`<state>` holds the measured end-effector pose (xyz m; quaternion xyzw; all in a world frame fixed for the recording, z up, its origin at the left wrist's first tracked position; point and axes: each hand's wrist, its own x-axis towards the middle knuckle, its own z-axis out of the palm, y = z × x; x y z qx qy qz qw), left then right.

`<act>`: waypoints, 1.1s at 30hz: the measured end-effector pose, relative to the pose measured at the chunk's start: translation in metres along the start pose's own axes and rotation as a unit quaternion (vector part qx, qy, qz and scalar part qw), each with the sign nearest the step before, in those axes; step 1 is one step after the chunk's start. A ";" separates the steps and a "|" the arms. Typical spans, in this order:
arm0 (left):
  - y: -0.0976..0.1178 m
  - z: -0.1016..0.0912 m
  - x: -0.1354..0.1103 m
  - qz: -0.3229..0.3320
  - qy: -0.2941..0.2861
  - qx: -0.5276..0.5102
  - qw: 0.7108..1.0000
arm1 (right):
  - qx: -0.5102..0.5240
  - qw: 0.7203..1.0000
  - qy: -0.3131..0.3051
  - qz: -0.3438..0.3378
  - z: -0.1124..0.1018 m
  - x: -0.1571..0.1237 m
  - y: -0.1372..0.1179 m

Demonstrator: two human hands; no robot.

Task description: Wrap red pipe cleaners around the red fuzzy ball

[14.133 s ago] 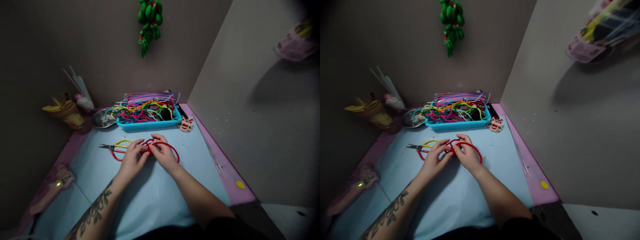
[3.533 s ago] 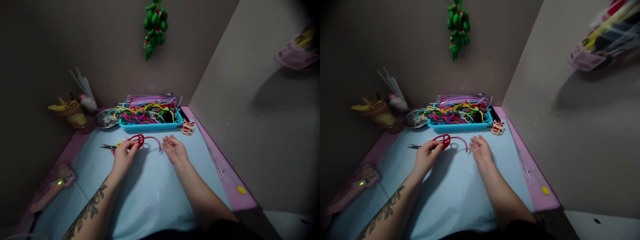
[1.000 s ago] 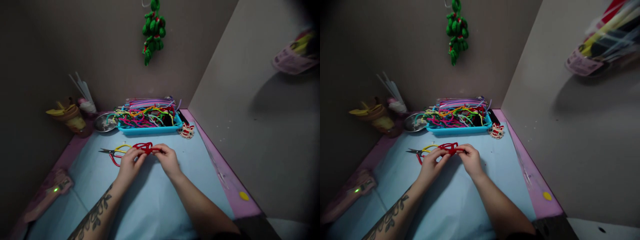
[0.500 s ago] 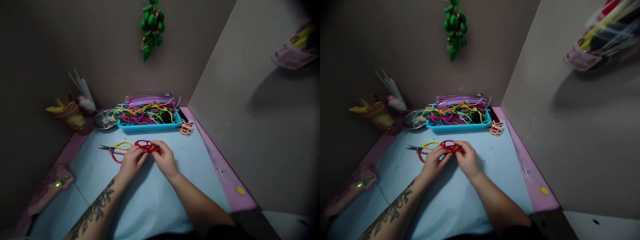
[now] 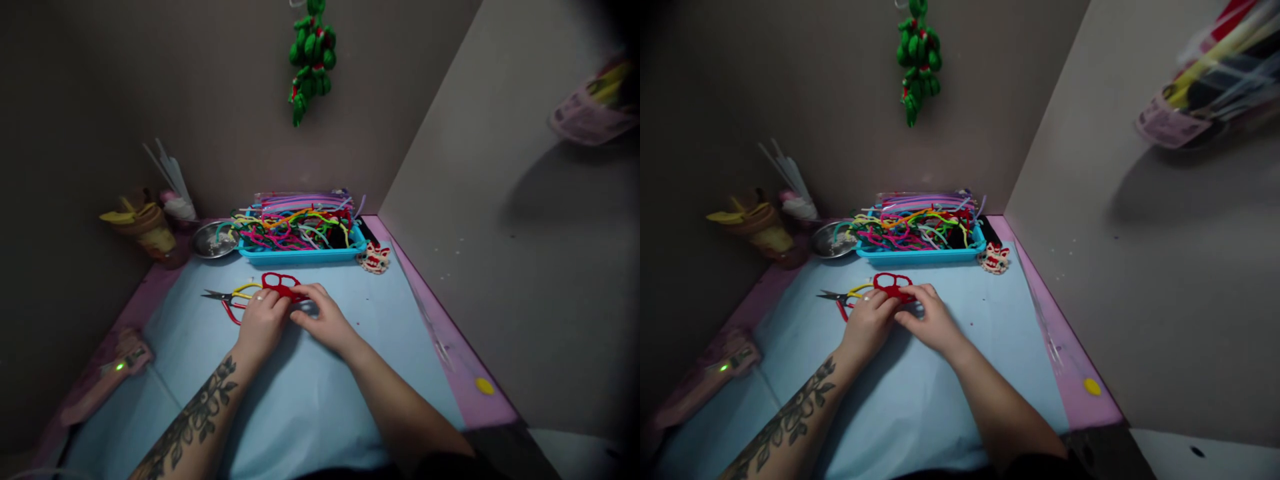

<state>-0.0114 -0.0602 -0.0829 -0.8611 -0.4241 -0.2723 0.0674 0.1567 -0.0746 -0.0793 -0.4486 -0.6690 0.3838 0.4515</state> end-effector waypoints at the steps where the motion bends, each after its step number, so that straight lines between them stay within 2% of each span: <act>1: 0.001 0.000 0.000 0.002 -0.007 0.012 1.000 | 0.004 1.000 0.008 0.009 0.003 0.000 0.002; 4: 0.003 0.002 -0.001 -0.015 -0.019 0.010 1.000 | 0.039 0.998 0.033 0.031 0.011 0.000 0.010; 7: 0.001 0.004 -0.001 -0.059 -0.022 -0.040 0.997 | 0.048 0.996 0.063 0.043 0.013 0.000 0.016; 12: -0.005 0.005 -0.001 -0.122 0.005 -0.129 0.984 | -0.080 0.987 0.134 0.035 0.001 0.004 0.018; 15: -0.005 0.003 0.000 -0.135 0.016 -0.158 0.978 | -0.091 0.984 0.128 0.079 -0.001 0.007 0.020; 19: -0.002 0.000 0.001 -0.133 0.026 -0.194 0.972 | -0.021 0.989 0.107 0.101 0.002 0.008 0.025; 23: 0.001 -0.002 0.003 -0.137 0.026 -0.228 0.964 | 0.023 0.986 0.149 0.076 0.001 0.008 0.026; 29: 0.003 -0.004 0.006 -0.142 0.014 -0.274 0.951 | 0.124 0.979 0.147 0.067 0.001 0.010 0.024; 31: 0.003 -0.004 0.006 -0.133 0.018 -0.272 0.953 | 0.103 0.983 0.149 0.041 -0.001 0.010 0.021; 33: 0.003 -0.004 0.005 -0.124 0.030 -0.251 0.960 | 0.035 0.987 0.154 -0.010 -0.005 0.009 0.019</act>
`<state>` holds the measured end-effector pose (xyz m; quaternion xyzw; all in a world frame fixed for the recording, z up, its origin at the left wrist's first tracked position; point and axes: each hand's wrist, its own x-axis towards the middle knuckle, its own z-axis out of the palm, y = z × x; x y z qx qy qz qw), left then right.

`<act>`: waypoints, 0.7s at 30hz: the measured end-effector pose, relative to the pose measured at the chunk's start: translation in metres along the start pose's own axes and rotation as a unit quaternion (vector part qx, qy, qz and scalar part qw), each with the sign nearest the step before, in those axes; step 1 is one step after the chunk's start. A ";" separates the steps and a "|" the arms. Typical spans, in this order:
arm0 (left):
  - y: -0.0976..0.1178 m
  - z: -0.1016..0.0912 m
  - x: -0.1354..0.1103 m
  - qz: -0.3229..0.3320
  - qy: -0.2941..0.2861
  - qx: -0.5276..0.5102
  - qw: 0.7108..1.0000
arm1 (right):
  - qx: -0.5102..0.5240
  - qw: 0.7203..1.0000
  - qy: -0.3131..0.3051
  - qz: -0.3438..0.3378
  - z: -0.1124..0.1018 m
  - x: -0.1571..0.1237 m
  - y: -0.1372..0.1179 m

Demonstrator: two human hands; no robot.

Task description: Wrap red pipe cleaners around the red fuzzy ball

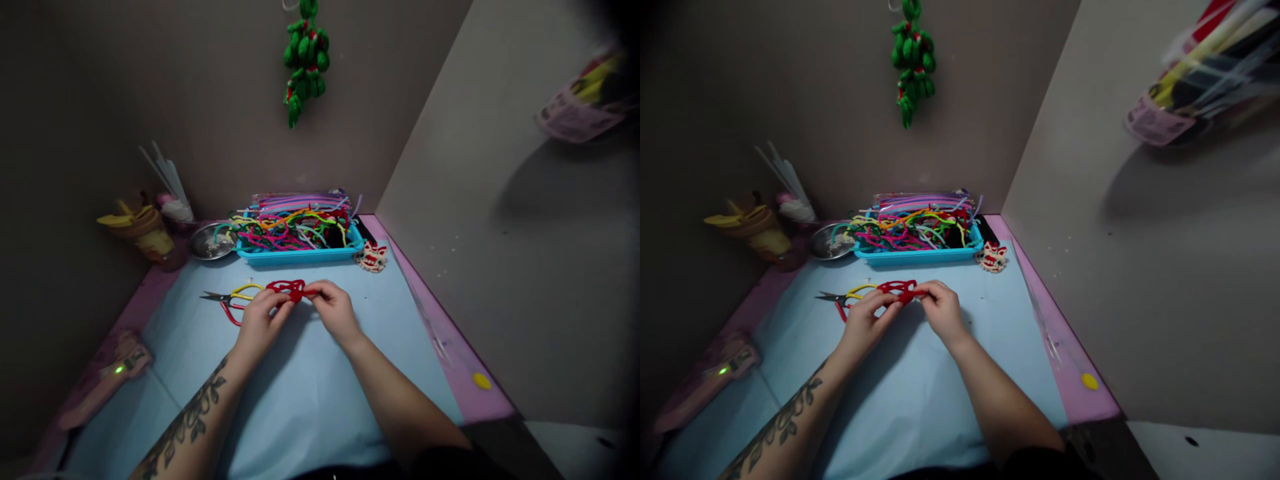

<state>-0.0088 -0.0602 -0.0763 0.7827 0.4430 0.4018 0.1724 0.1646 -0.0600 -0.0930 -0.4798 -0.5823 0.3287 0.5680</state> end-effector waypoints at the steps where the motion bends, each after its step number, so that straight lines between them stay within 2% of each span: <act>1: -0.001 0.000 -0.001 0.008 0.006 0.015 1.000 | -0.036 0.999 -0.001 -0.037 -0.002 0.000 -0.001; 4: -0.003 0.000 -0.003 0.032 0.019 0.063 0.997 | -0.117 0.986 -0.012 -0.121 -0.009 0.001 -0.002; 8: -0.007 0.002 -0.004 0.037 0.024 0.100 0.994 | -0.143 0.978 -0.023 -0.151 -0.012 0.001 -0.001; 10: -0.006 0.002 -0.004 0.032 0.023 0.091 0.995 | -0.116 0.985 -0.020 -0.126 -0.011 0.001 -0.002; 13: -0.003 0.002 -0.002 0.023 0.017 0.049 0.998 | -0.035 0.998 -0.017 -0.051 -0.006 0.001 -0.005; 16: 0.000 0.001 -0.001 0.025 0.007 0.014 1.000 | 0.051 0.998 -0.016 0.017 0.001 -0.001 -0.006; 21: 0.001 0.000 0.000 0.048 0.002 0.019 0.999 | 0.079 0.996 0.009 0.034 0.010 -0.006 -0.008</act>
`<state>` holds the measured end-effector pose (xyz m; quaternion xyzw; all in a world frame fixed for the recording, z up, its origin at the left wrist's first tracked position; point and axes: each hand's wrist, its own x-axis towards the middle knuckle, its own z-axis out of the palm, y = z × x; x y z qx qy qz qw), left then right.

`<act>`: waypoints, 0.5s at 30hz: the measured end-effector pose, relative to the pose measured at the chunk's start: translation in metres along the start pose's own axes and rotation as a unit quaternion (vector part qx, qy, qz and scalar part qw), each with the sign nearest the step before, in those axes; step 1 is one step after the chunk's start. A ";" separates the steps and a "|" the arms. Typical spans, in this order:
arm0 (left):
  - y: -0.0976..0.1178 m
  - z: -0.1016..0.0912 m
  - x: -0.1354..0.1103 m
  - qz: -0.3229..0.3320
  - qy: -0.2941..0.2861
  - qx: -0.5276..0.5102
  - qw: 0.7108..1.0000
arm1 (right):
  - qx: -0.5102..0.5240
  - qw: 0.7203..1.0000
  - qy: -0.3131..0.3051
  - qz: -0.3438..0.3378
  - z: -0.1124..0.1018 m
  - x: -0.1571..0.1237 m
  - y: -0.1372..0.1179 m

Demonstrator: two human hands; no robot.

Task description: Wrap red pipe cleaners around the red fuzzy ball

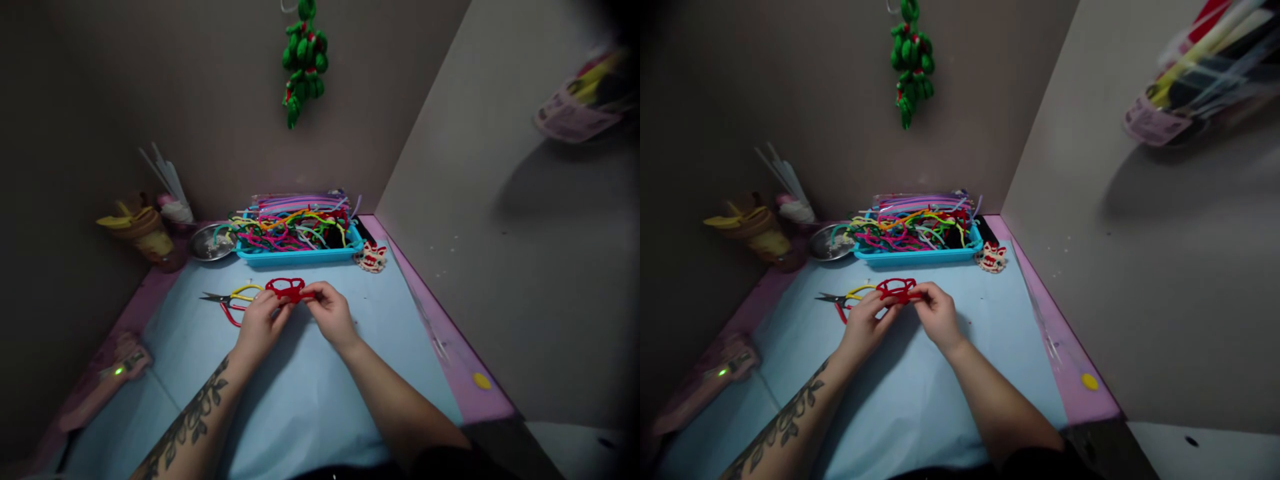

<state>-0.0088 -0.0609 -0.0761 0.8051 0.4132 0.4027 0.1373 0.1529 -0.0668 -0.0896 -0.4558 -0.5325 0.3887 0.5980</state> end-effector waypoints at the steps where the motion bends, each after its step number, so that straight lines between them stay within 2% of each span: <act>1: 0.000 0.000 0.000 0.004 0.001 0.007 1.000 | -0.004 1.000 0.004 0.000 0.001 -0.001 0.000; 6: -0.002 0.002 -0.002 0.029 0.003 0.046 0.999 | 0.028 0.999 0.011 0.032 0.008 -0.003 0.002; 9: -0.004 0.002 -0.003 0.040 0.006 0.057 0.998 | 0.068 0.997 0.009 0.029 0.011 -0.005 0.003; 12: -0.005 0.002 -0.004 0.046 0.018 0.093 0.994 | 0.095 0.995 -0.026 0.008 0.013 -0.008 0.002; 15: -0.004 0.002 -0.004 0.057 0.017 0.155 0.986 | 0.067 0.996 -0.060 -0.010 0.014 -0.010 0.000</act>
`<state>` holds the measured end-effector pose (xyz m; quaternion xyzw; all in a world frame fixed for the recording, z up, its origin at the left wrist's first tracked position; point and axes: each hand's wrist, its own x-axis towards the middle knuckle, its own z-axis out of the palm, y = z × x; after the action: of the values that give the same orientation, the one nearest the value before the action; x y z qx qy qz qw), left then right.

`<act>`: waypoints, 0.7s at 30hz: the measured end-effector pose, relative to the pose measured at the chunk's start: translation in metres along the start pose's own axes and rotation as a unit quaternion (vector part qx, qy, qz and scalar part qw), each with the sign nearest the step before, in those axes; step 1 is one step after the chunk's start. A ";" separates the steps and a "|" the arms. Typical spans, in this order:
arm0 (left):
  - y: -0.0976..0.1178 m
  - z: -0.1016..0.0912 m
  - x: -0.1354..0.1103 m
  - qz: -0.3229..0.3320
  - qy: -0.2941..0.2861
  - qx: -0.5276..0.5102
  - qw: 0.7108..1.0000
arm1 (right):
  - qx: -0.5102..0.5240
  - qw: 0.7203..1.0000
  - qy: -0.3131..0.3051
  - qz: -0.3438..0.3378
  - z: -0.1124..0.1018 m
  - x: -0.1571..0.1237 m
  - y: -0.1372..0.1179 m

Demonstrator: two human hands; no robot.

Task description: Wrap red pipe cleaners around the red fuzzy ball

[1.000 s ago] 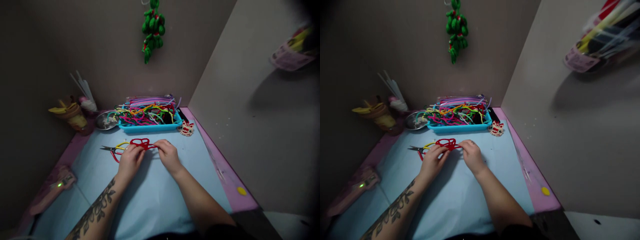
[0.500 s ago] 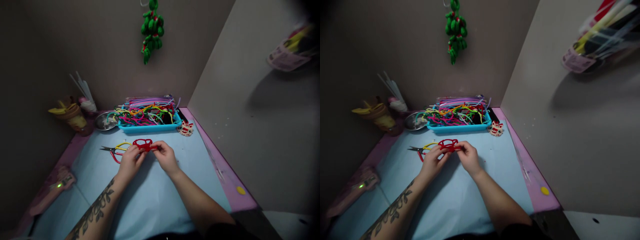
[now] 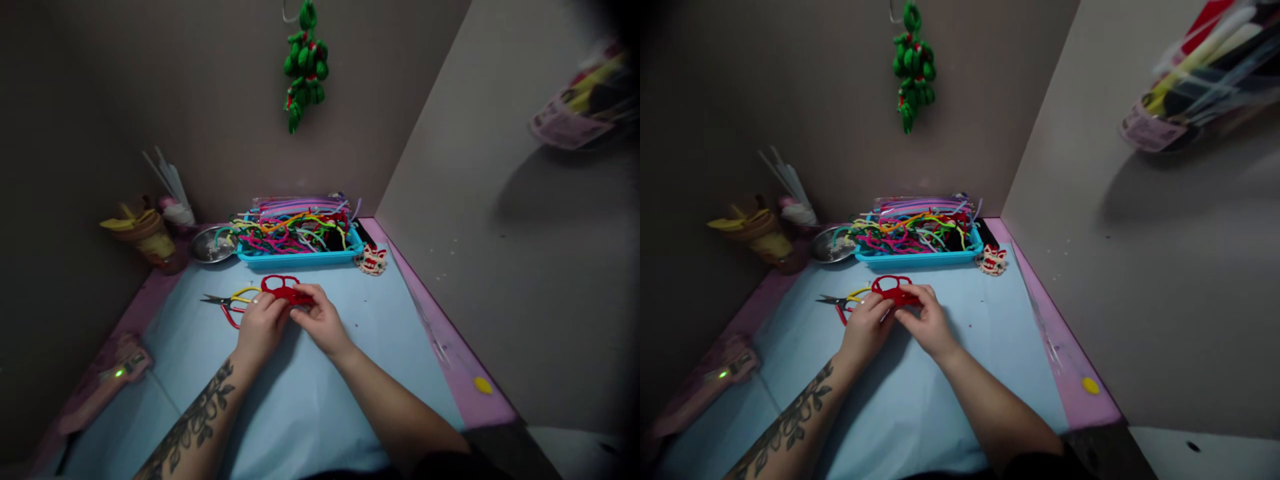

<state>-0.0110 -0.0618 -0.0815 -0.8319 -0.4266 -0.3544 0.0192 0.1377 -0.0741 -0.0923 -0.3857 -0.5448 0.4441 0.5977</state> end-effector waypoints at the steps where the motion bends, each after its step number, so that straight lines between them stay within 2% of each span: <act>1: 0.001 0.000 0.000 0.006 -0.007 0.021 1.000 | -0.016 1.000 0.000 -0.001 0.001 0.000 0.000; 5: 0.005 0.000 0.000 0.026 -0.021 0.086 0.996 | -0.049 0.998 0.034 0.020 0.004 0.000 0.001; 8: 0.005 0.001 -0.001 0.015 -0.025 0.085 0.996 | -0.035 0.996 0.069 0.045 0.005 0.001 0.006; 14: -0.002 0.003 0.001 -0.070 -0.051 -0.064 0.994 | 0.000 0.991 0.121 0.064 -0.006 0.006 0.007; 17: -0.001 0.002 0.003 -0.110 -0.090 -0.146 0.979 | 0.054 0.988 0.121 0.075 -0.015 0.012 0.001; 21: 0.002 -0.001 0.007 -0.152 -0.133 -0.236 0.950 | 0.143 0.967 0.169 0.125 -0.028 0.022 -0.005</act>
<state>-0.0070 -0.0588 -0.0761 -0.7777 -0.4506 -0.3296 -0.2890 0.1663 -0.0543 -0.0842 -0.4305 -0.3144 0.5171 0.6697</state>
